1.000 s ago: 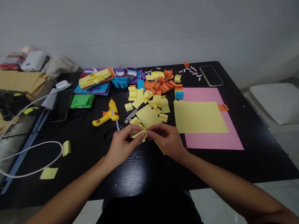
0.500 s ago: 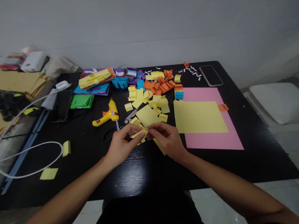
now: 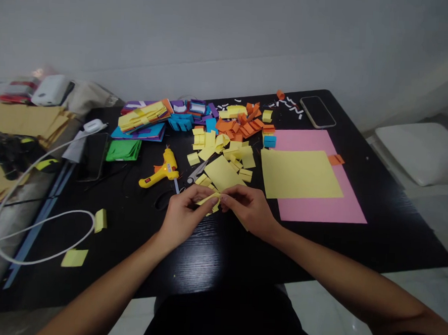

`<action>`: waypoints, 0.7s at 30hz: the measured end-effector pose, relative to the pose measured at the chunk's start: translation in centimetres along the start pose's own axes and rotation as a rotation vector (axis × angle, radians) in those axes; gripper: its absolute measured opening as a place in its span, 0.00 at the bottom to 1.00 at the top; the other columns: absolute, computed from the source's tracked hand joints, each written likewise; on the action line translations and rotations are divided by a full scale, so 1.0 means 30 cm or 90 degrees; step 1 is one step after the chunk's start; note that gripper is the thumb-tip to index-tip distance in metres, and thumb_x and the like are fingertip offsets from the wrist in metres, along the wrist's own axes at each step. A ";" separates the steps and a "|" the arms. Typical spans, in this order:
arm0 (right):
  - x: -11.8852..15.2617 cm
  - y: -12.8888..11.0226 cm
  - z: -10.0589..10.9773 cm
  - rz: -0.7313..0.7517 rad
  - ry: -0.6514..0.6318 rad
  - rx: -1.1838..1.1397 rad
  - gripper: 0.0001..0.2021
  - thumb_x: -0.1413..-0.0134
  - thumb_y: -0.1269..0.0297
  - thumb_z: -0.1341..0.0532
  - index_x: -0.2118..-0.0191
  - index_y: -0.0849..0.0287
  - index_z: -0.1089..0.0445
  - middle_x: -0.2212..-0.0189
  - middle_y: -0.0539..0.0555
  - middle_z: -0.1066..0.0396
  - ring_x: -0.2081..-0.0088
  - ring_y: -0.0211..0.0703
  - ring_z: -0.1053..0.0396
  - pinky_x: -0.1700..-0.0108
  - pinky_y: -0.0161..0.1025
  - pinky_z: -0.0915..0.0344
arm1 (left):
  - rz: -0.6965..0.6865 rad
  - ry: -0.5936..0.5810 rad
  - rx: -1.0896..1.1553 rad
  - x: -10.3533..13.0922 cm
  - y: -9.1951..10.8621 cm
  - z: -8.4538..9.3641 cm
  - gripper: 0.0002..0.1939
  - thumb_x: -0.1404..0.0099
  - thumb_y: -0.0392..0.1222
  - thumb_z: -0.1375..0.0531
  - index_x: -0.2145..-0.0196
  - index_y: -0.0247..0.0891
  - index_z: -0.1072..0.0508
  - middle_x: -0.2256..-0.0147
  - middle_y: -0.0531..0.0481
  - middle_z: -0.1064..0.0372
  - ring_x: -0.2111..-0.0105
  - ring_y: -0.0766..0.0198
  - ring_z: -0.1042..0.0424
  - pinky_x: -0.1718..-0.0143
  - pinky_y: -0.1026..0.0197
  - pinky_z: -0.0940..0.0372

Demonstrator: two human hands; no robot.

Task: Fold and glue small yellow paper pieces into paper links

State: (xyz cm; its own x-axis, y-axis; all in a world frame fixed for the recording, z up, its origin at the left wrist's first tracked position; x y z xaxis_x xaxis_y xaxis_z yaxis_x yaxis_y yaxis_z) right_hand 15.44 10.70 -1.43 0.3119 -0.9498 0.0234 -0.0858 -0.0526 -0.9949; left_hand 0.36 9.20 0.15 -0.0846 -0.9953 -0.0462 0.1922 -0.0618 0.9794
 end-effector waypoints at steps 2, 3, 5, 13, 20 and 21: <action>0.001 -0.001 0.000 0.001 0.002 -0.002 0.11 0.43 0.55 0.30 0.66 0.59 0.22 0.75 0.50 0.25 0.71 0.38 0.29 0.64 0.39 0.31 | -0.007 0.008 -0.014 0.000 0.004 0.004 0.07 0.36 0.43 0.32 0.63 0.37 0.22 0.69 0.51 0.23 0.73 0.67 0.25 0.70 0.66 0.28; 0.002 0.000 0.000 0.000 0.002 -0.001 0.11 0.43 0.55 0.30 0.66 0.58 0.22 0.75 0.50 0.25 0.71 0.38 0.28 0.64 0.39 0.30 | -0.010 0.012 -0.020 0.000 0.006 0.006 0.08 0.37 0.43 0.31 0.64 0.37 0.22 0.70 0.51 0.23 0.73 0.67 0.25 0.70 0.66 0.29; 0.003 0.002 0.000 -0.003 0.002 -0.002 0.11 0.42 0.55 0.31 0.66 0.59 0.21 0.75 0.50 0.25 0.71 0.38 0.28 0.63 0.39 0.30 | -0.012 0.014 -0.023 0.000 0.007 0.007 0.08 0.37 0.43 0.31 0.64 0.37 0.23 0.71 0.52 0.24 0.73 0.67 0.25 0.70 0.66 0.29; 0.004 0.019 0.000 -0.029 -0.001 -0.028 0.11 0.47 0.57 0.28 0.63 0.58 0.21 0.71 0.51 0.23 0.70 0.39 0.26 0.62 0.39 0.26 | 0.036 -0.001 0.039 -0.006 -0.003 0.001 0.12 0.37 0.48 0.31 0.64 0.37 0.24 0.71 0.52 0.24 0.75 0.67 0.26 0.71 0.64 0.29; 0.017 -0.001 -0.025 -0.003 -0.011 0.024 0.13 0.50 0.57 0.26 0.61 0.58 0.24 0.66 0.52 0.23 0.64 0.41 0.25 0.60 0.38 0.26 | 0.043 0.019 0.050 -0.010 0.003 0.001 0.15 0.38 0.51 0.31 0.65 0.37 0.26 0.70 0.51 0.26 0.70 0.65 0.26 0.66 0.63 0.29; 0.017 -0.001 -0.026 0.001 -0.005 0.034 0.13 0.49 0.57 0.27 0.61 0.57 0.24 0.66 0.52 0.23 0.64 0.41 0.25 0.61 0.38 0.26 | 0.042 0.021 0.047 -0.009 0.004 -0.001 0.15 0.37 0.51 0.31 0.65 0.37 0.26 0.70 0.51 0.26 0.70 0.65 0.27 0.66 0.63 0.30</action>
State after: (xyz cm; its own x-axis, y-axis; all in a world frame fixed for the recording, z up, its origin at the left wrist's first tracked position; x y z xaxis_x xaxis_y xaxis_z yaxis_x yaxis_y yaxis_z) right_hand 14.88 9.97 -1.31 0.3192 -0.9475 0.0206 -0.0353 -0.0336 -0.9988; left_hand 0.43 9.47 0.28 -0.0418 -0.9990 0.0141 0.1233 0.0088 0.9923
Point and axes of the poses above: each hand's wrist, its own x-axis away from the middle knuckle, its own z-axis out of the back of the hand, y = z × x, the point moved 9 cm from there along -x, towards the middle knuckle
